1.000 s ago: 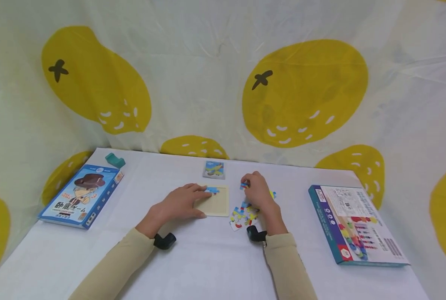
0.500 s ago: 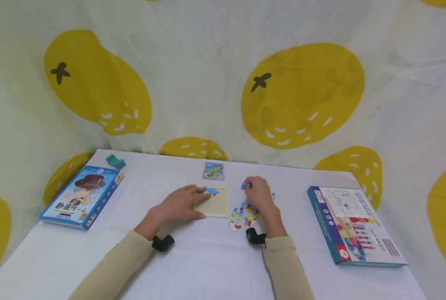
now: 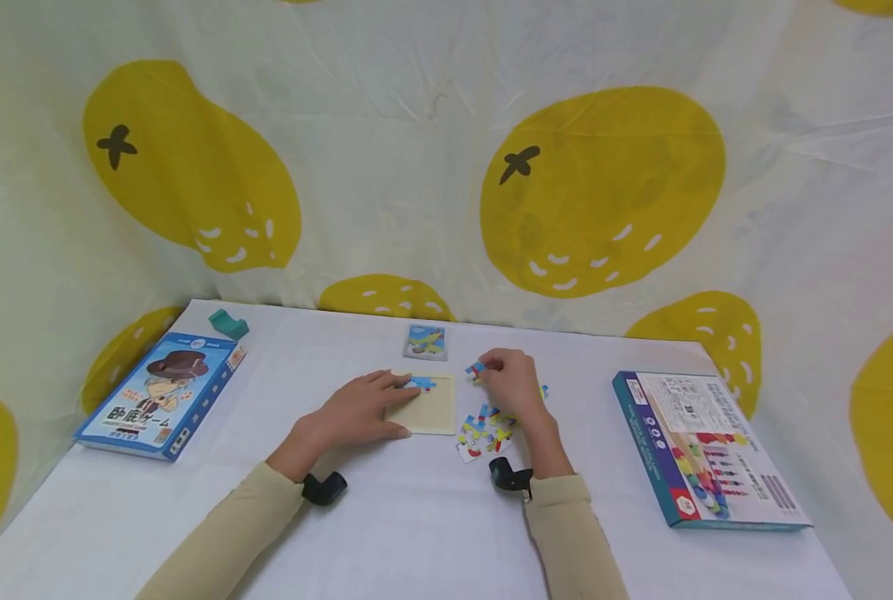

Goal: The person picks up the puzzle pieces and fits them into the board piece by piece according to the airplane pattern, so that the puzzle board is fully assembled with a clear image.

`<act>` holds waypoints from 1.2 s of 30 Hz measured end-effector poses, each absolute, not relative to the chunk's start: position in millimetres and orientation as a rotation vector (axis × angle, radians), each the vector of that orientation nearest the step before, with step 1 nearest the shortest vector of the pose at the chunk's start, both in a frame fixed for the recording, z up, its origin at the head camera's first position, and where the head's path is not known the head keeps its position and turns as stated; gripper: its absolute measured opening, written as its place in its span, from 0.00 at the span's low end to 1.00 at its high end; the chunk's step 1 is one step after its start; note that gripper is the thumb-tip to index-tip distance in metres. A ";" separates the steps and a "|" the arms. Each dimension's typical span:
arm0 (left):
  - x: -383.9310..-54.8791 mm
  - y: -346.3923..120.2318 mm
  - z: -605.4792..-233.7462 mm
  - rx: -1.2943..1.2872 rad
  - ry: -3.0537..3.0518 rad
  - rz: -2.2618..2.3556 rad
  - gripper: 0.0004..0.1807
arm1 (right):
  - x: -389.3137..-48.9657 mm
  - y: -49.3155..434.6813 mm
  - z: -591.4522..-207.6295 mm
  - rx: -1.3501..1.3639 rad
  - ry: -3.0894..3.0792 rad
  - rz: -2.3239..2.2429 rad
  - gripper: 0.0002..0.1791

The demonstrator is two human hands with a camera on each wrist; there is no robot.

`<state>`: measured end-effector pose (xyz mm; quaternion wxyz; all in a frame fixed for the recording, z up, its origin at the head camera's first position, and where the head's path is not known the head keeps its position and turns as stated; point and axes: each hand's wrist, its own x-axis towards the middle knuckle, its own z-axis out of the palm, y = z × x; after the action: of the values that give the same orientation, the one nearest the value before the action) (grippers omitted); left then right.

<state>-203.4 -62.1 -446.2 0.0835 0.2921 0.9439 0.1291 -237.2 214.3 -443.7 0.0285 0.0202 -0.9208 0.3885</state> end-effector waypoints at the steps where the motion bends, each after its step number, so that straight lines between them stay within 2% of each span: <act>1: -203.3 -62.2 -446.5 0.872 2.818 0.383 0.37 | -237.2 212.0 -443.8 0.069 -2.834 1.213 0.10; 7: -203.1 -62.7 -446.5 0.871 2.820 0.368 0.37 | -236.2 197.4 -446.6 0.124 -2.825 1.308 0.16; 24: -203.5 -61.7 -445.3 0.873 2.826 0.341 0.37 | -233.5 166.3 -454.6 0.088 -2.798 1.489 0.11; 36: -202.5 -62.3 -446.5 0.894 2.830 0.356 0.37 | -230.7 148.2 -458.3 -0.029 -2.761 1.426 0.08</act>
<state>-202.5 -62.3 -446.5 0.0761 0.2983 0.9440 0.1187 -230.7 148.2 -458.3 0.0170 -0.0092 -0.8882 0.4590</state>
